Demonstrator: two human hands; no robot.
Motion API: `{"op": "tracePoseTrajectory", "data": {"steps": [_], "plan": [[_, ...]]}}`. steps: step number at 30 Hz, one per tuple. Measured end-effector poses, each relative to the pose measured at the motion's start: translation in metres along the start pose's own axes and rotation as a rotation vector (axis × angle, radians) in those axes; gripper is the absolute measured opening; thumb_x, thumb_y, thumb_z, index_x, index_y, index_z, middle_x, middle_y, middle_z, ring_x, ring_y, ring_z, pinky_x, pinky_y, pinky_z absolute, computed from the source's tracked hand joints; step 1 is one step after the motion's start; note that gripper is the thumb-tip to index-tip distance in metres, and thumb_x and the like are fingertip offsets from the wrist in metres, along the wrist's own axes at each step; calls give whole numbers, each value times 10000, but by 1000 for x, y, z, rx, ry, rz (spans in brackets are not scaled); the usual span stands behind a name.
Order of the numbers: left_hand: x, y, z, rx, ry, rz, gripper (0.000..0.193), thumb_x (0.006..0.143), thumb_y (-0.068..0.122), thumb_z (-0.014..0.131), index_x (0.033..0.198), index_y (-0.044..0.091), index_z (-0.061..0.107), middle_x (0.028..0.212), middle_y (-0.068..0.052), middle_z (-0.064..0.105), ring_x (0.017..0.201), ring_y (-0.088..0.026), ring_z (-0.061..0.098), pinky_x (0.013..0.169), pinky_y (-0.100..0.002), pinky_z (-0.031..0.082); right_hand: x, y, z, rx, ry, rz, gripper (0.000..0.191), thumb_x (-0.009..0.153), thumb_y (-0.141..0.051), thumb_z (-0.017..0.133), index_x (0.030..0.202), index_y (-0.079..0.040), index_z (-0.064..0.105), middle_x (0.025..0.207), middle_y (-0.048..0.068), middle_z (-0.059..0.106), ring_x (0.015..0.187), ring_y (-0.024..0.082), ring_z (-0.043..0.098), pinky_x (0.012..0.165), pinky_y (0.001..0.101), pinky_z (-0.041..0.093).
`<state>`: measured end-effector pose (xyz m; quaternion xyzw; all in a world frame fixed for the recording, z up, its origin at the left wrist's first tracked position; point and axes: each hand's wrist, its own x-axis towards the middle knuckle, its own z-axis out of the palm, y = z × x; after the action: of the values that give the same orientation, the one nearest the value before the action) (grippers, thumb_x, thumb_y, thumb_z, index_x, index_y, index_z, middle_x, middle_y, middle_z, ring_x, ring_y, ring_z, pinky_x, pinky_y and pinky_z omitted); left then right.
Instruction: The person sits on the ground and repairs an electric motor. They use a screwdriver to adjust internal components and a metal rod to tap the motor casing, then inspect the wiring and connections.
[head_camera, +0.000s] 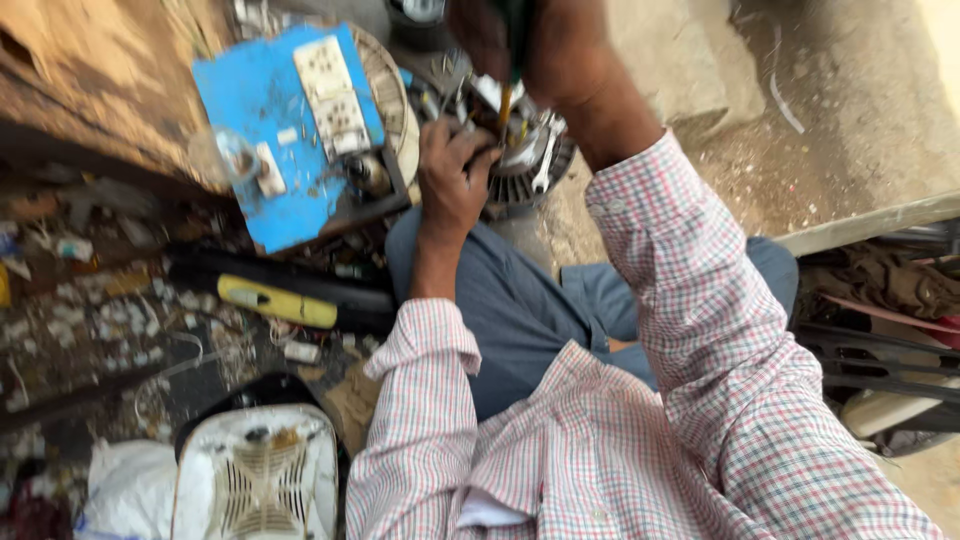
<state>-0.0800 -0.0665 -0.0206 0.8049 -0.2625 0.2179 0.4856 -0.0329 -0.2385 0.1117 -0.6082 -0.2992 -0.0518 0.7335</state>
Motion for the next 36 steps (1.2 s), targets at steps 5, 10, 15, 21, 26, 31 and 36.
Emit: {"op": "tracePoseTrajectory", "data": {"steps": [5,10,15,21,26,31,36], "plan": [[10,13,-5,7,22,18,195,793,77,842,959,57,742,979,-148,601,976,-358,573,820,-474,494,15,-31,12,81,111,203,414,1017,-404,575,881,-23,663,676,88,629,582,186,568,549,316,455],[14,25,-7,8,1,-14,213,785,52,830,987,70,762,949,-118,615,942,-333,577,817,-461,501,19,-42,26,58,177,180,395,1033,-362,588,853,-15,643,640,63,585,535,139,510,515,277,401],[12,24,-5,-7,17,6,223,769,42,830,980,79,769,938,-111,601,948,-328,573,812,-457,504,21,-49,37,-38,205,91,426,1080,-336,574,805,-19,645,637,52,586,569,119,525,536,271,419],[10,16,-2,17,12,-15,221,771,64,847,978,75,767,945,-101,612,949,-309,571,809,-454,513,25,-60,46,225,301,235,486,1076,-324,536,684,-44,606,588,47,559,515,117,512,514,248,407],[9,15,-1,-9,-2,-23,201,794,79,841,985,78,780,968,-99,611,959,-293,575,758,-400,545,21,-69,28,196,-9,134,492,1068,-369,578,680,-72,630,571,49,564,494,131,521,486,268,398],[10,15,-1,17,-5,-10,214,786,74,853,989,73,784,966,-109,608,945,-296,575,760,-421,527,22,-61,37,32,536,361,213,897,-213,591,729,-93,646,626,-11,564,556,91,504,542,258,397],[11,17,-3,15,13,19,213,778,69,843,981,76,779,959,-105,617,955,-305,579,802,-450,521,17,-54,32,-42,6,181,478,1008,-343,610,641,-38,596,533,33,549,453,115,496,457,276,382]]}}
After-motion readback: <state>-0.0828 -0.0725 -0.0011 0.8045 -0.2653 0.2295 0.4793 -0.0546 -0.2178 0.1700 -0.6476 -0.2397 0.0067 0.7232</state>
